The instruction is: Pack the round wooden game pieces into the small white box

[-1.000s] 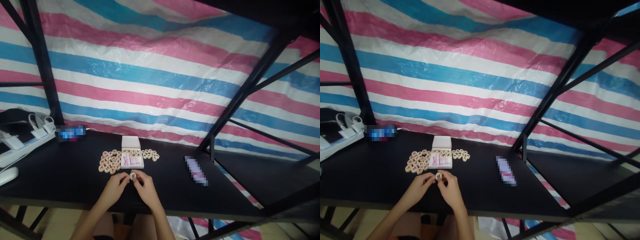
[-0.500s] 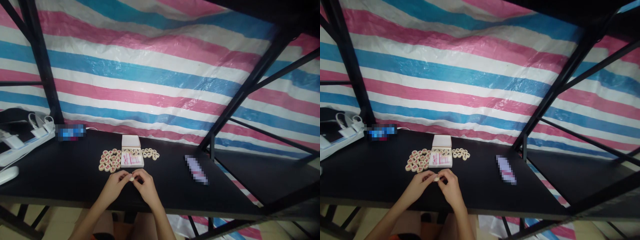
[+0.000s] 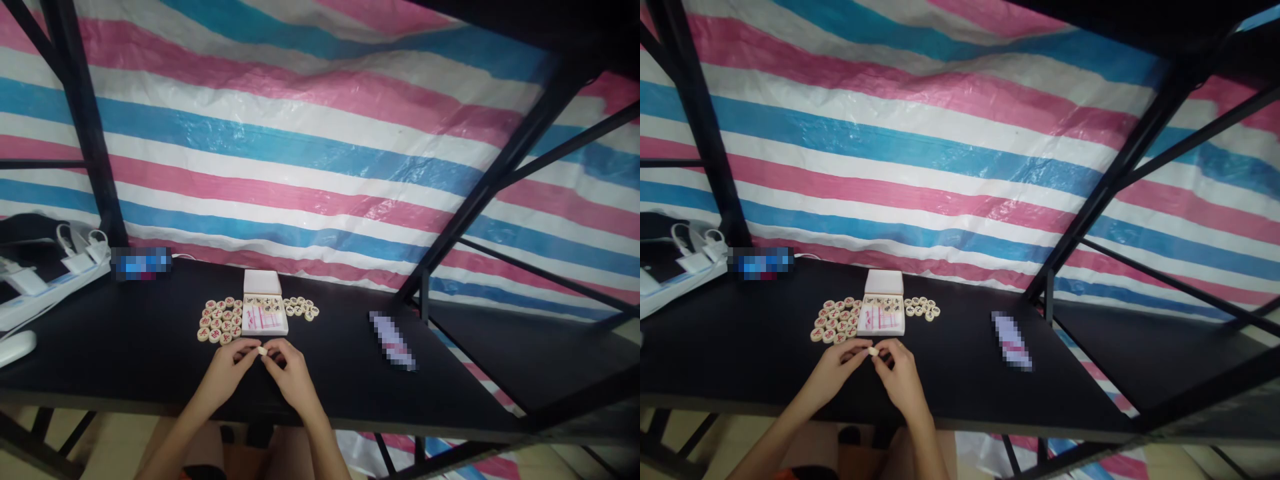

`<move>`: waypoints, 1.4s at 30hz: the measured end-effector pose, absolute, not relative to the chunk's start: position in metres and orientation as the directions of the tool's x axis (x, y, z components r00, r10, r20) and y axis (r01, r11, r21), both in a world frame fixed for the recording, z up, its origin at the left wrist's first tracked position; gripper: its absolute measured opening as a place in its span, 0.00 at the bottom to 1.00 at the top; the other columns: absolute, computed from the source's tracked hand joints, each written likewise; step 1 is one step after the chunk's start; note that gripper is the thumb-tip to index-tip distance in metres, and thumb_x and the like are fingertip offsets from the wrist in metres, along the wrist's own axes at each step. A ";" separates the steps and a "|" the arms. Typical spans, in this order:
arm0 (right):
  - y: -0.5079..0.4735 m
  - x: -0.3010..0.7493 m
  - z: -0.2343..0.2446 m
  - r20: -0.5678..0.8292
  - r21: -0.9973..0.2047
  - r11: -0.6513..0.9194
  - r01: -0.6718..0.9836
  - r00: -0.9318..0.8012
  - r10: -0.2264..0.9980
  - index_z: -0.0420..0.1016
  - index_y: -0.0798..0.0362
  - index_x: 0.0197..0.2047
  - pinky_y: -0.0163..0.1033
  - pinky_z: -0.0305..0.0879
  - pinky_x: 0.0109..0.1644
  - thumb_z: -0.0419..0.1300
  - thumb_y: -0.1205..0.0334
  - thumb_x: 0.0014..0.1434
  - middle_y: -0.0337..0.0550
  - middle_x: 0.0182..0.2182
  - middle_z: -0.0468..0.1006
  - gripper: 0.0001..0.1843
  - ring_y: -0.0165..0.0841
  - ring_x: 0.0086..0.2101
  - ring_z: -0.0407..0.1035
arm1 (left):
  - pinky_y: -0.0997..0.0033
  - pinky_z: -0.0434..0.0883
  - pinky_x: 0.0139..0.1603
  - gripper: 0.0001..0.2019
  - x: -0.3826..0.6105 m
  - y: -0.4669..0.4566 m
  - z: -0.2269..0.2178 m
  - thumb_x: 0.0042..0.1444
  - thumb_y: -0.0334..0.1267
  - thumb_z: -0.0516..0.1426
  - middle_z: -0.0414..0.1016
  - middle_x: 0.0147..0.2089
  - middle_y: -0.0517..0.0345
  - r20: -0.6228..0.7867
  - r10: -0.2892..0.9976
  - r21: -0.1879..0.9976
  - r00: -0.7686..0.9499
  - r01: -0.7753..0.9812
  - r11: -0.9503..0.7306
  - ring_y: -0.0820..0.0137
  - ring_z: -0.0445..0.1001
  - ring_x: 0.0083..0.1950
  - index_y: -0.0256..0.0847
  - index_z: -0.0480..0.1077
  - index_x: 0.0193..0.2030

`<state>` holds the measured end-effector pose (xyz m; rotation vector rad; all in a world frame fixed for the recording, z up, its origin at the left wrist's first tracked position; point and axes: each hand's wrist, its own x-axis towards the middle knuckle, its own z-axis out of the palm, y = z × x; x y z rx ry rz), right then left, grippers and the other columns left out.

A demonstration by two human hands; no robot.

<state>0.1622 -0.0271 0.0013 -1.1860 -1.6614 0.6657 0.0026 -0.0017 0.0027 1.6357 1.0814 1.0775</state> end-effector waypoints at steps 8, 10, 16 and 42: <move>-0.027 0.162 0.000 0.430 -0.826 0.425 0.371 -0.073 0.900 0.73 0.51 0.33 0.35 0.67 0.38 0.59 0.67 0.54 0.44 0.42 0.74 0.03 0.34 0.39 0.71 | 0.68 0.72 0.41 0.12 0.004 -0.004 0.005 0.53 0.42 0.55 0.80 0.36 0.54 0.169 0.932 0.970 0.321 0.116 -0.216 0.65 0.77 0.38 0.38 0.73 0.40; -0.029 0.161 0.001 0.418 -0.833 0.421 0.359 -0.090 0.904 0.73 0.50 0.33 0.35 0.68 0.38 0.59 0.67 0.54 0.44 0.42 0.75 0.03 0.34 0.40 0.71 | 0.68 0.73 0.40 0.12 0.003 -0.003 0.005 0.52 0.41 0.56 0.80 0.35 0.54 0.162 0.929 0.974 0.331 0.099 -0.205 0.65 0.77 0.37 0.37 0.73 0.40; -0.030 0.161 0.004 0.451 -0.757 0.409 0.509 -0.045 0.891 0.73 0.50 0.36 0.37 0.67 0.41 0.57 0.65 0.57 0.43 0.38 0.77 0.04 0.35 0.38 0.71 | 0.65 0.74 0.41 0.12 0.004 -0.003 -0.001 0.56 0.38 0.52 0.76 0.45 0.50 0.258 0.928 0.898 0.267 0.288 -0.333 0.65 0.76 0.40 0.40 0.73 0.44; 0.070 0.177 0.033 0.388 -0.099 0.291 0.952 -0.232 0.892 0.73 0.53 0.45 0.39 0.58 0.48 0.50 0.62 0.64 0.48 0.40 0.74 0.12 0.37 0.43 0.65 | 0.54 0.67 0.53 0.14 0.011 -0.008 -0.013 0.57 0.31 0.51 0.66 0.59 0.50 0.397 0.836 0.435 0.379 0.724 -0.535 0.59 0.69 0.50 0.44 0.73 0.47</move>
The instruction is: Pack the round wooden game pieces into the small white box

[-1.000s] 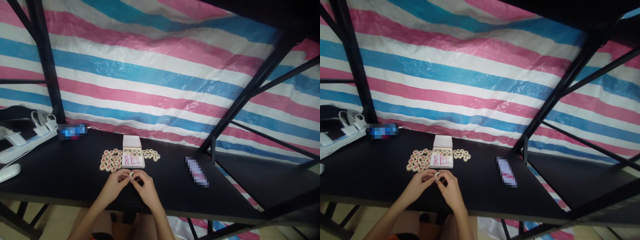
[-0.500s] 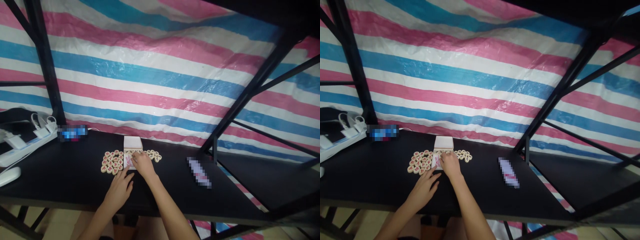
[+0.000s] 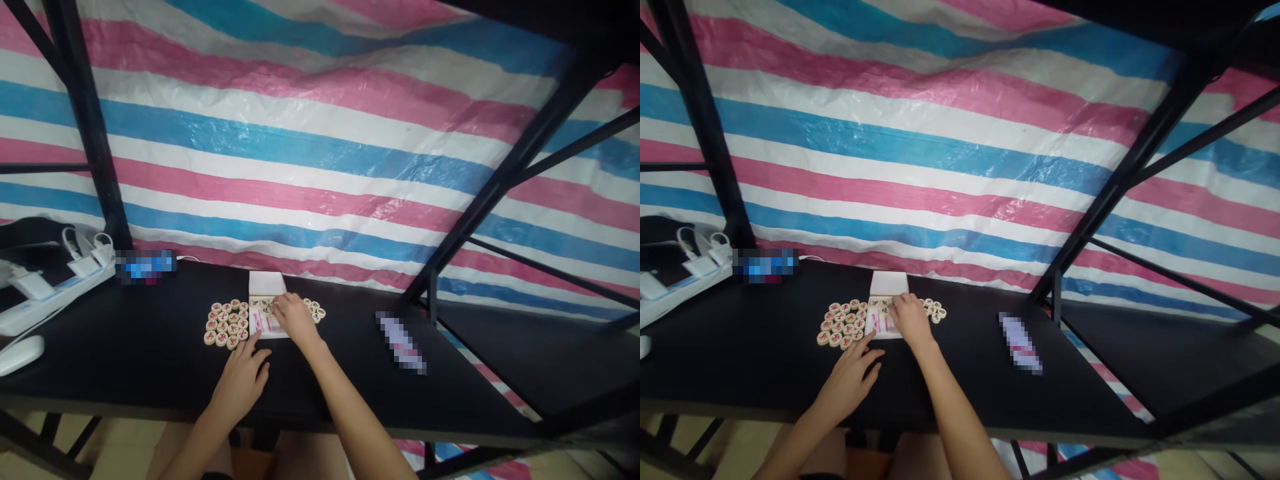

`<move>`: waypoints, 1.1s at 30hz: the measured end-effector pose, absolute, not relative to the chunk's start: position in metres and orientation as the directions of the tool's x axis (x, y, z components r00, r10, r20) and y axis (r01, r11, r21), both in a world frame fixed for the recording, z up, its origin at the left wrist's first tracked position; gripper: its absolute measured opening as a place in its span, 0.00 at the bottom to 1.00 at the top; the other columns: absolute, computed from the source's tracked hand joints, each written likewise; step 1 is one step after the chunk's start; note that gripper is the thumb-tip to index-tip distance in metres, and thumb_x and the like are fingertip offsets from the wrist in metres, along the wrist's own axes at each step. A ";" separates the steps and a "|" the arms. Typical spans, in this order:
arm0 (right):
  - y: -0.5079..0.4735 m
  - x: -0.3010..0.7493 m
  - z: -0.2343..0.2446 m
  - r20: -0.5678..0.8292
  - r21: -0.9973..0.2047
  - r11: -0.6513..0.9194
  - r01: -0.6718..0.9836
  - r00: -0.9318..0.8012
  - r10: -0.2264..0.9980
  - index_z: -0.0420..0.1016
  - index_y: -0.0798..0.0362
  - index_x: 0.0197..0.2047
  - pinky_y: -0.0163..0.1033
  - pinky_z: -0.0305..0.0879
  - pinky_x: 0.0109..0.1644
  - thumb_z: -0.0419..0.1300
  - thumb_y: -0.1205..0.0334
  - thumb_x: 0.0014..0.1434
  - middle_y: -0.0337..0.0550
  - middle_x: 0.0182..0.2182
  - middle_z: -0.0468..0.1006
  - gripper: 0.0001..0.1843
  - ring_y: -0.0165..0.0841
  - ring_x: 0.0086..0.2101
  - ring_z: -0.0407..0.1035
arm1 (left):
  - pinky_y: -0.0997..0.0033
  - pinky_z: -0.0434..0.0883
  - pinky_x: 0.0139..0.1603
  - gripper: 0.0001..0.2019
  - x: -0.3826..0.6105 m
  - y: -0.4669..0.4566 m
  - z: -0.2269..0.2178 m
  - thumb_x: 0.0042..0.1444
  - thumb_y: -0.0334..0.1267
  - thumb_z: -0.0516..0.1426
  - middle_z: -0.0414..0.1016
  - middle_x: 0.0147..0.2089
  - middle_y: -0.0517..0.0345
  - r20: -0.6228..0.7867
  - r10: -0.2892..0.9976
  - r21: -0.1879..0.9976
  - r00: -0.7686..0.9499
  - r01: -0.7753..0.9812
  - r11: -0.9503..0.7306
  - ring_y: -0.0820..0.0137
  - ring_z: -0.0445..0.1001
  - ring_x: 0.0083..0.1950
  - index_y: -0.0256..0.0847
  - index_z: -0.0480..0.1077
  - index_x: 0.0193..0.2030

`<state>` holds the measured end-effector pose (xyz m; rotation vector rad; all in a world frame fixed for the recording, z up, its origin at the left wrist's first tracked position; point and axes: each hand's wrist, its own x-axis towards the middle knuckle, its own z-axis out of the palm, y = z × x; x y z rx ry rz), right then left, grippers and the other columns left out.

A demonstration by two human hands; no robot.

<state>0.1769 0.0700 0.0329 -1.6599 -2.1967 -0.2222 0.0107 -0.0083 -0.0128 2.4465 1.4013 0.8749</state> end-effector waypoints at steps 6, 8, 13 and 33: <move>0.041 0.243 0.019 0.356 -0.111 0.094 0.989 -0.049 0.933 0.69 0.54 0.52 0.40 0.61 0.45 0.54 0.67 0.59 0.52 0.43 0.73 0.17 0.41 0.42 0.66 | 0.54 0.68 0.52 0.14 0.008 -0.009 -0.012 0.57 0.32 0.51 0.65 0.61 0.49 0.398 0.836 0.464 0.377 0.704 -0.538 0.58 0.70 0.50 0.44 0.75 0.46; 0.033 0.251 0.011 0.333 -0.097 0.113 0.989 -0.075 0.940 0.70 0.54 0.52 0.40 0.62 0.45 0.55 0.68 0.58 0.52 0.44 0.73 0.18 0.40 0.42 0.67 | 0.55 0.68 0.52 0.14 0.008 -0.008 -0.012 0.57 0.32 0.51 0.66 0.59 0.50 0.406 0.838 0.485 0.365 0.691 -0.536 0.60 0.71 0.49 0.45 0.75 0.45; 0.024 0.256 0.001 0.349 -0.186 0.163 0.969 -0.090 0.933 0.75 0.53 0.43 0.40 0.62 0.49 0.54 0.72 0.56 0.52 0.44 0.72 0.13 0.40 0.44 0.67 | 0.57 0.69 0.52 0.14 0.009 -0.009 -0.010 0.56 0.32 0.52 0.67 0.58 0.51 0.397 0.852 0.498 0.340 0.700 -0.511 0.62 0.72 0.48 0.45 0.75 0.45; 0.039 0.178 0.040 0.214 -0.477 0.411 0.777 -0.351 0.912 0.75 0.55 0.42 0.33 0.62 0.41 0.55 0.71 0.52 0.44 0.36 0.76 0.14 0.32 0.35 0.69 | 0.57 0.68 0.55 0.16 0.009 -0.008 -0.009 0.53 0.26 0.51 0.69 0.53 0.49 0.395 0.854 0.496 0.338 0.704 -0.509 0.61 0.70 0.51 0.43 0.75 0.44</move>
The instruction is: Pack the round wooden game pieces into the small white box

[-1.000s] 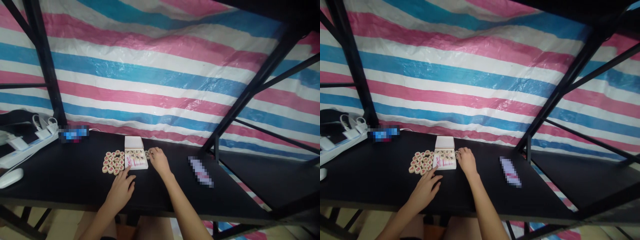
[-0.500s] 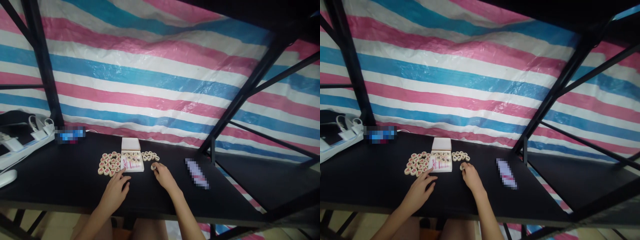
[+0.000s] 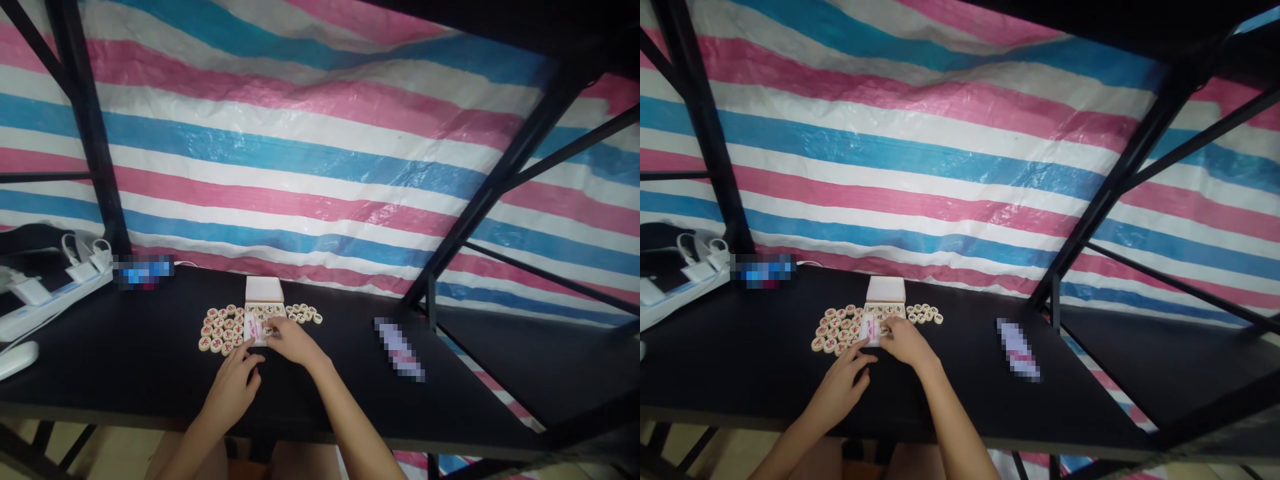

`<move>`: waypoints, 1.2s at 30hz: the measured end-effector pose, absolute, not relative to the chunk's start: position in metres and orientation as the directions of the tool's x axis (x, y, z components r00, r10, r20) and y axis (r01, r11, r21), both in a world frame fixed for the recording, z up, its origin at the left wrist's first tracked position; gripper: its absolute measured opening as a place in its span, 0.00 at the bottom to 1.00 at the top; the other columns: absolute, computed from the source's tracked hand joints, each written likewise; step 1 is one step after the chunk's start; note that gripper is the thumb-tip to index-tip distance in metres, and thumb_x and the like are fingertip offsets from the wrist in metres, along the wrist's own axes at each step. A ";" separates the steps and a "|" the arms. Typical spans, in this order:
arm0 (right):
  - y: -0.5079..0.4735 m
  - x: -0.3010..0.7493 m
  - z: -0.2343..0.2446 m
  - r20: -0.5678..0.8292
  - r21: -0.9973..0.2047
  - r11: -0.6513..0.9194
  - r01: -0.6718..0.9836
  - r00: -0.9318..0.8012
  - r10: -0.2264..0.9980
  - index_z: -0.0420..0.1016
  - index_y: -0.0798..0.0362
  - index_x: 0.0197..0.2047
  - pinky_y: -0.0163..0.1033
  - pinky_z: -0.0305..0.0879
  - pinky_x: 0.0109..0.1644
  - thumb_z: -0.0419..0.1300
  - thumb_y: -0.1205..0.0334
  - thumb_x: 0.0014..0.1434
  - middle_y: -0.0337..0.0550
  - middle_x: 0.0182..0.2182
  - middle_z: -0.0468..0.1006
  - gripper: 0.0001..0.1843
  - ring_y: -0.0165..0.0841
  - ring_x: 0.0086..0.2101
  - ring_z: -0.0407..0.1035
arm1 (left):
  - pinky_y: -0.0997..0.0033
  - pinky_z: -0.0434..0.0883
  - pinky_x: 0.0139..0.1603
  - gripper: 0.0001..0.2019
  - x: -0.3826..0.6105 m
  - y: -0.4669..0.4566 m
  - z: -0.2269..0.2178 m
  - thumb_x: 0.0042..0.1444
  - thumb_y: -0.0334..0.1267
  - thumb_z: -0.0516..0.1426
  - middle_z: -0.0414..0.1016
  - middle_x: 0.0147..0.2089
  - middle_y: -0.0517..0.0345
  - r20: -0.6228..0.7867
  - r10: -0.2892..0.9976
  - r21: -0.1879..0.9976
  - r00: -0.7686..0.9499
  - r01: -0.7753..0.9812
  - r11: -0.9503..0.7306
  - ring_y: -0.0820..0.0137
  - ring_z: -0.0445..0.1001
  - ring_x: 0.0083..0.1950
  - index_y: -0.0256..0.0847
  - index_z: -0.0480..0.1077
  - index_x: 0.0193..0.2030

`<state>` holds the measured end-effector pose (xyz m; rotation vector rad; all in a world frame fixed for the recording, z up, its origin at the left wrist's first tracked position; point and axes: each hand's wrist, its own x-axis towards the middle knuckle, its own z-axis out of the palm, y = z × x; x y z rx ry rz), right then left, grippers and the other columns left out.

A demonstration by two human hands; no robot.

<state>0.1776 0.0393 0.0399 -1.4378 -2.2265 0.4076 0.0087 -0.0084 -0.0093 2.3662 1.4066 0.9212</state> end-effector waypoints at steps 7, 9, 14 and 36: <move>0.054 0.176 0.039 0.162 -0.494 0.376 0.784 -0.342 0.925 0.75 0.57 0.38 0.33 0.60 0.37 0.58 0.69 0.50 0.44 0.32 0.76 0.11 0.32 0.32 0.67 | 0.55 0.66 0.57 0.17 0.009 -0.008 -0.012 0.51 0.23 0.50 0.67 0.56 0.50 0.396 0.854 0.520 0.336 0.685 -0.511 0.59 0.67 0.56 0.43 0.74 0.41; 0.054 0.174 0.037 0.157 -0.492 0.373 0.787 -0.341 0.927 0.76 0.57 0.38 0.34 0.60 0.38 0.58 0.69 0.50 0.45 0.32 0.76 0.10 0.32 0.32 0.67 | 0.54 0.65 0.58 0.17 0.009 -0.008 -0.013 0.51 0.23 0.50 0.67 0.56 0.50 0.403 0.850 0.514 0.340 0.684 -0.517 0.59 0.66 0.57 0.43 0.74 0.41; 0.057 0.170 0.036 0.175 -0.498 0.371 0.784 -0.328 0.928 0.75 0.57 0.35 0.35 0.61 0.40 0.59 0.70 0.49 0.46 0.33 0.76 0.09 0.33 0.33 0.68 | 0.53 0.66 0.57 0.15 0.009 -0.007 -0.013 0.52 0.24 0.50 0.67 0.56 0.49 0.422 0.838 0.508 0.345 0.676 -0.534 0.59 0.66 0.58 0.42 0.74 0.40; -0.026 0.167 0.003 0.353 -0.840 0.369 0.398 -0.117 0.928 0.74 0.51 0.41 0.33 0.65 0.35 0.60 0.66 0.54 0.39 0.34 0.75 0.10 0.30 0.31 0.68 | 0.70 0.68 0.40 0.12 0.006 -0.006 0.003 0.58 0.40 0.51 0.78 0.36 0.56 0.215 0.920 0.819 0.329 0.452 -0.353 0.65 0.75 0.37 0.41 0.74 0.37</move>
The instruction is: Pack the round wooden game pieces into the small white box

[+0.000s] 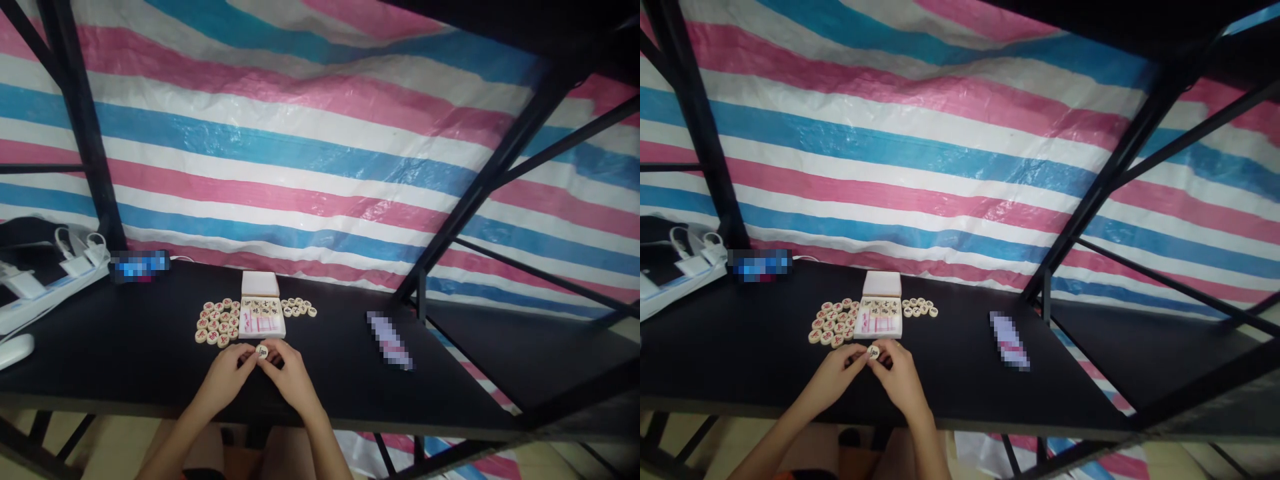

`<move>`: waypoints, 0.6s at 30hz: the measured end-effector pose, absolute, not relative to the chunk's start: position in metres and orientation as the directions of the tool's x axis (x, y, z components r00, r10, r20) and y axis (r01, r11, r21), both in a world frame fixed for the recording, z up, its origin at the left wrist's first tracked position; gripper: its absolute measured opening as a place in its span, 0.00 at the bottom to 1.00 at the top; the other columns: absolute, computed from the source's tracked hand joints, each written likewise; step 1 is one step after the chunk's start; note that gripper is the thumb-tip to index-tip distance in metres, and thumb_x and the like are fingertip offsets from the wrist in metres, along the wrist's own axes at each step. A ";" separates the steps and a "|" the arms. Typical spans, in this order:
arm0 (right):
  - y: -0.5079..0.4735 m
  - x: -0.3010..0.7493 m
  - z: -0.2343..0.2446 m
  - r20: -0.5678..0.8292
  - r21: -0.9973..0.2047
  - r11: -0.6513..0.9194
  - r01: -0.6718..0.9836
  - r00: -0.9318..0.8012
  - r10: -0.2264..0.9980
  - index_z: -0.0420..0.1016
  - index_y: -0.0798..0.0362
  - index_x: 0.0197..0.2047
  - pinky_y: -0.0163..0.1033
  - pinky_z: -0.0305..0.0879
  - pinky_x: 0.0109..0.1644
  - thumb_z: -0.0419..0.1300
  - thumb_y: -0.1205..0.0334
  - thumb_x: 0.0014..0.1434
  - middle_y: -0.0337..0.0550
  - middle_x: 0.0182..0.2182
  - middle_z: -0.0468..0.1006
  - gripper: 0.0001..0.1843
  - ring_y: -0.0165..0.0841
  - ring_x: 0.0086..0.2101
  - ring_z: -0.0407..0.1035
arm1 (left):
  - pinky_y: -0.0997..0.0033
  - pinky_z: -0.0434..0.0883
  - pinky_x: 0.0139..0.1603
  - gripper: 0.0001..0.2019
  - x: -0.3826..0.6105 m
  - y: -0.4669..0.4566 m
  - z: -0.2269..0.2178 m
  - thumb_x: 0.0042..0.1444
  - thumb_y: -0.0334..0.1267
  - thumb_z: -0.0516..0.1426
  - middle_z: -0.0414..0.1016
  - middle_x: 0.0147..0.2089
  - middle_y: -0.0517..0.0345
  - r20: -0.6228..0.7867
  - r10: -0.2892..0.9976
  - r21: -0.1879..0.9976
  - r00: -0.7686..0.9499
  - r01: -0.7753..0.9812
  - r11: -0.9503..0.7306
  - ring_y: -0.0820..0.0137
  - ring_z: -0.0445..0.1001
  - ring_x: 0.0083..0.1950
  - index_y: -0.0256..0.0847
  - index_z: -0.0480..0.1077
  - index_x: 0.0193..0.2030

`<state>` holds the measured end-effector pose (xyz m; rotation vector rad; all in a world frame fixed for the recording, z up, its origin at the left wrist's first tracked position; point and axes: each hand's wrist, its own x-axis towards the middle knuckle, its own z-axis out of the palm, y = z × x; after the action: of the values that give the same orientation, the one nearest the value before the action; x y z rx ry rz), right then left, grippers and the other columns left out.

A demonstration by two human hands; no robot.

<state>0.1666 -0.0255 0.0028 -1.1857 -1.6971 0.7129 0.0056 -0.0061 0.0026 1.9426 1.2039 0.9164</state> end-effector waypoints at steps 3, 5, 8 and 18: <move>-0.026 0.169 0.002 0.373 -0.823 0.413 0.391 -0.176 0.911 0.75 0.48 0.45 0.34 0.66 0.37 0.57 0.71 0.54 0.40 0.37 0.74 0.16 0.30 0.32 0.69 | 0.70 0.69 0.41 0.11 0.006 -0.005 0.003 0.58 0.40 0.51 0.79 0.38 0.55 0.224 0.922 0.853 0.317 0.394 -0.343 0.65 0.75 0.38 0.41 0.74 0.39; -0.026 0.170 0.001 0.389 -0.804 0.445 0.395 -0.218 0.895 0.75 0.46 0.46 0.34 0.66 0.38 0.55 0.73 0.55 0.40 0.38 0.73 0.19 0.30 0.34 0.69 | 0.71 0.69 0.41 0.11 0.006 -0.005 0.004 0.58 0.40 0.51 0.79 0.38 0.55 0.217 0.915 0.878 0.341 0.341 -0.335 0.66 0.75 0.38 0.40 0.73 0.39; -0.025 0.170 -0.002 0.397 -0.802 0.442 0.402 -0.195 0.897 0.73 0.46 0.51 0.34 0.66 0.39 0.54 0.72 0.56 0.41 0.40 0.74 0.21 0.30 0.34 0.69 | 0.71 0.69 0.40 0.11 0.006 -0.005 0.005 0.58 0.40 0.51 0.79 0.37 0.56 0.196 0.913 0.898 0.358 0.308 -0.314 0.66 0.76 0.38 0.40 0.74 0.39; -0.028 0.167 0.004 0.351 -0.838 0.381 0.390 -0.150 0.924 0.72 0.50 0.50 0.36 0.68 0.41 0.53 0.64 0.61 0.41 0.35 0.79 0.15 0.33 0.34 0.73 | 0.73 0.68 0.38 0.13 0.004 -0.006 0.004 0.59 0.42 0.49 0.78 0.33 0.58 0.189 0.926 0.887 0.326 0.347 -0.304 0.67 0.75 0.36 0.40 0.73 0.36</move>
<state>0.1674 -0.0278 0.0044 -1.1638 -1.7253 0.7317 0.0037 -0.0055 0.0035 1.8214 1.1308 0.9489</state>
